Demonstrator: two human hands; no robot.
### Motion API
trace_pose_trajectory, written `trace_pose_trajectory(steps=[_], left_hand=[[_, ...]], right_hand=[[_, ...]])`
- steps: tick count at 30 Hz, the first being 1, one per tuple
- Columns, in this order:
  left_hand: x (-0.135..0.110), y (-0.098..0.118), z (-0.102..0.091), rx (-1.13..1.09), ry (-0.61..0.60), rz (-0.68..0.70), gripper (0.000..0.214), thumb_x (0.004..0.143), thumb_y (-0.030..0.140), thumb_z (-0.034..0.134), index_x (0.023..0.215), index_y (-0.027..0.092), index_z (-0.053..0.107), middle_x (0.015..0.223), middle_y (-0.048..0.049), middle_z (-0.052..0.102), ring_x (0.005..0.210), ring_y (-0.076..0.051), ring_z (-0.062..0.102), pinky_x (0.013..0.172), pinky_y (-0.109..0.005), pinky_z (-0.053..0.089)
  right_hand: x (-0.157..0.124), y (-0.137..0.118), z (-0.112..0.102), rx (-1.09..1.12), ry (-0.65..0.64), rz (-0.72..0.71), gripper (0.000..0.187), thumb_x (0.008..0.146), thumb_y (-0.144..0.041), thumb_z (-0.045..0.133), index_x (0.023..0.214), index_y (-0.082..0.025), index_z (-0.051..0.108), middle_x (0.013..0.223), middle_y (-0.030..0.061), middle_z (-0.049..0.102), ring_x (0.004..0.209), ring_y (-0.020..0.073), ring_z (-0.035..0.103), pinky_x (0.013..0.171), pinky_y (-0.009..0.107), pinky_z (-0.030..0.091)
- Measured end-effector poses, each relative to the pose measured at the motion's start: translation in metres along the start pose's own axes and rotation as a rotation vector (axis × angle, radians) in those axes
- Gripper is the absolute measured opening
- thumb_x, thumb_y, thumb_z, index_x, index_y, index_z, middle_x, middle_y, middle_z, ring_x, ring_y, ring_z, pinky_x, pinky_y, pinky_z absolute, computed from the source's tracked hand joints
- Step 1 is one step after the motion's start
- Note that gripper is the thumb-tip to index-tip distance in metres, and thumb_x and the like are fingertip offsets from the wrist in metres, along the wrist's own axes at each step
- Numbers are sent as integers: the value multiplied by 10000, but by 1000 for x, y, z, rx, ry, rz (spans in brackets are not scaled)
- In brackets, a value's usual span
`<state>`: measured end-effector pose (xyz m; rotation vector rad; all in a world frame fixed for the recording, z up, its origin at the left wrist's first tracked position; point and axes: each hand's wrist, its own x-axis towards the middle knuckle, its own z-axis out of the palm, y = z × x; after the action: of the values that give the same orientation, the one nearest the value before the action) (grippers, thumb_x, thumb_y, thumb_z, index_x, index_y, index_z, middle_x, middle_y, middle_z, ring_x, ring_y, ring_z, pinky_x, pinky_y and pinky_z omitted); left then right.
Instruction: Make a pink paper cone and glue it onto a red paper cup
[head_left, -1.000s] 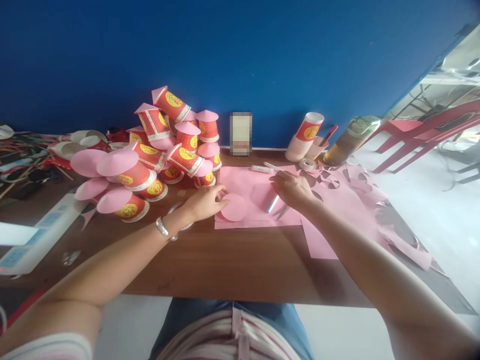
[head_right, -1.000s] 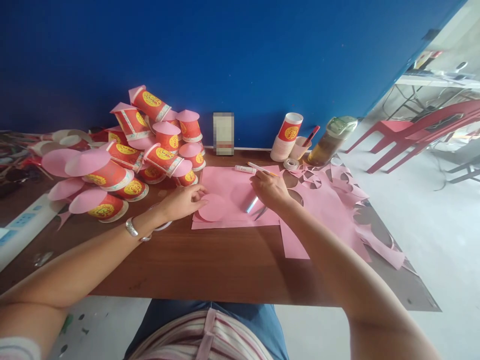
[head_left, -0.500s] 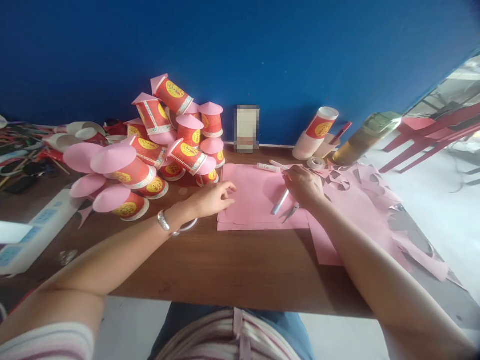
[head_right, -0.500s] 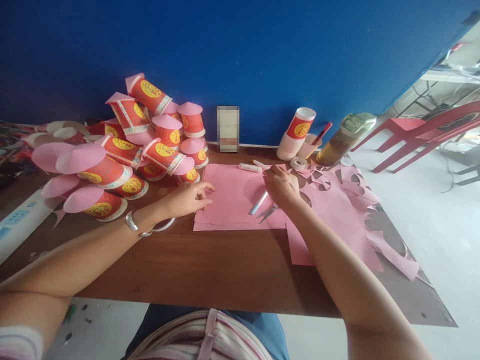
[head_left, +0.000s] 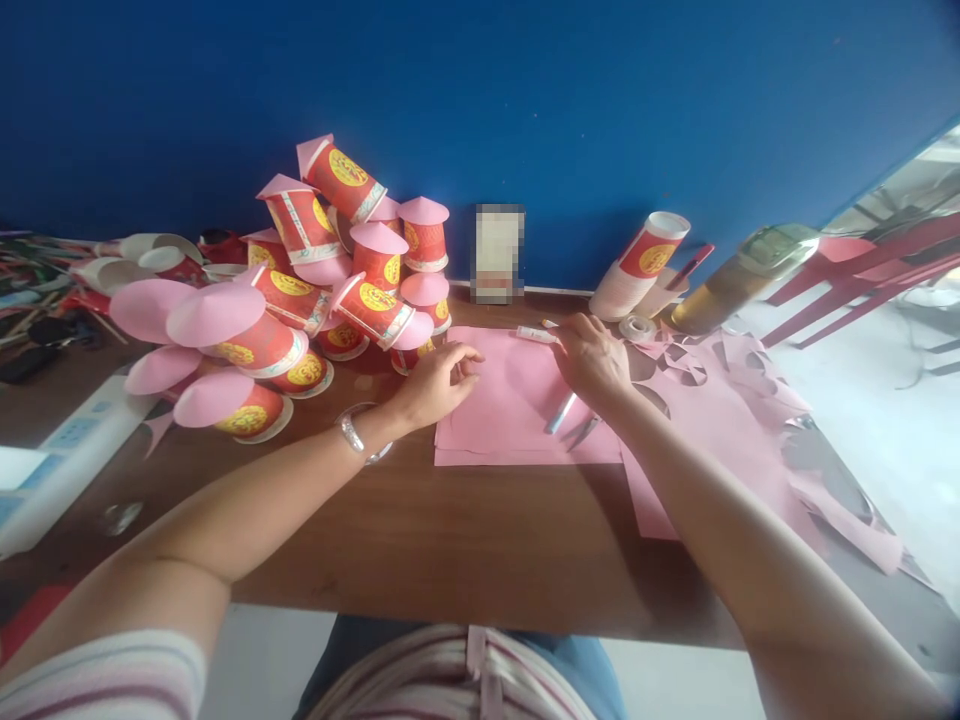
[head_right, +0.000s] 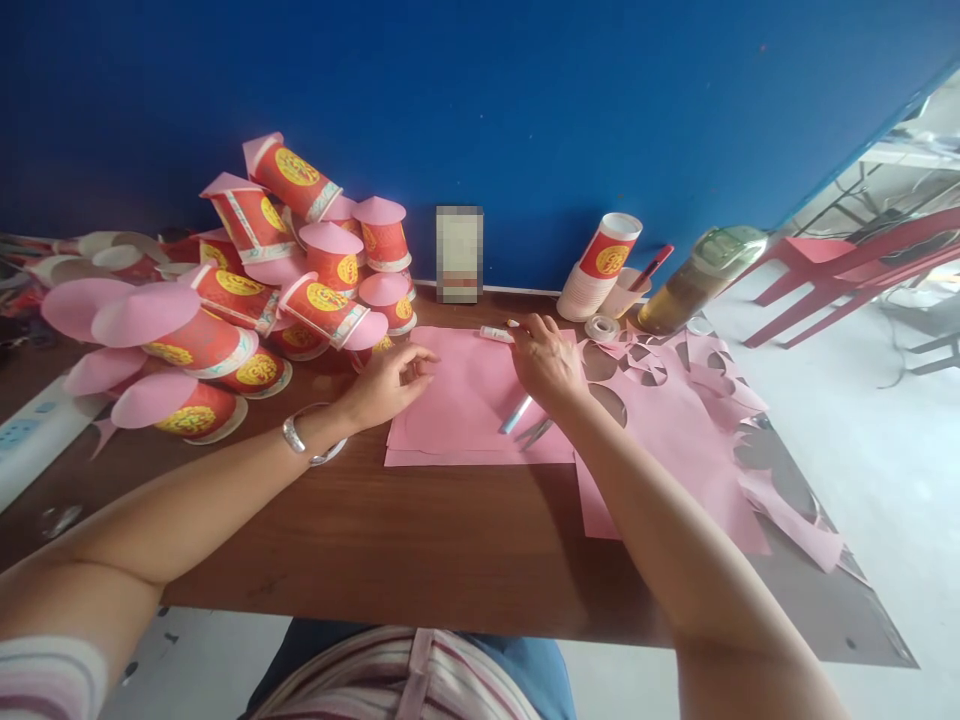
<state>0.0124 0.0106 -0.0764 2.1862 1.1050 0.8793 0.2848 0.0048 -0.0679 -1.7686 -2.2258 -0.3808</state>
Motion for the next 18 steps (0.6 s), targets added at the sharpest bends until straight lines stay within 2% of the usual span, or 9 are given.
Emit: trace_pose_trajectory(steps=[8, 11, 14, 18], left_hand=[[-2, -5, -4, 6, -20, -24, 115, 857, 218, 646, 967, 192, 667, 857, -19, 679, 775, -146, 631, 778, -286, 533], [-3, -5, -6, 5, -23, -21, 103, 860, 212, 649, 956, 186, 674, 875, -29, 696, 797, -154, 646, 791, -292, 541], [-3, -5, -8, 8, -21, -38, 124, 862, 202, 651, 981, 181, 678, 915, -39, 712, 813, -160, 656, 813, -305, 556], [-3, -7, -8, -1, 11, -47, 245, 845, 183, 676, 1089, 175, 657, 1055, -61, 718, 778, -134, 648, 816, -305, 574]], right_hand=[[9, -4, 6, -65, -89, -3, 339, 1008, -210, 428, 1158, -180, 730, 1235, 174, 651, 1101, 337, 569, 828, 437, 491], [6, -3, 8, -4, -59, 2, 319, 990, -195, 446, 1124, -149, 732, 1212, 184, 682, 1122, 349, 589, 888, 457, 502], [0, -2, 10, 173, -2, 21, 285, 964, -204, 493, 1130, -155, 720, 1164, 176, 726, 1126, 335, 620, 943, 460, 514], [-4, -6, 9, 644, -37, 141, 244, 960, -343, 556, 1063, -206, 730, 1025, 98, 773, 925, 255, 686, 820, 389, 553]])
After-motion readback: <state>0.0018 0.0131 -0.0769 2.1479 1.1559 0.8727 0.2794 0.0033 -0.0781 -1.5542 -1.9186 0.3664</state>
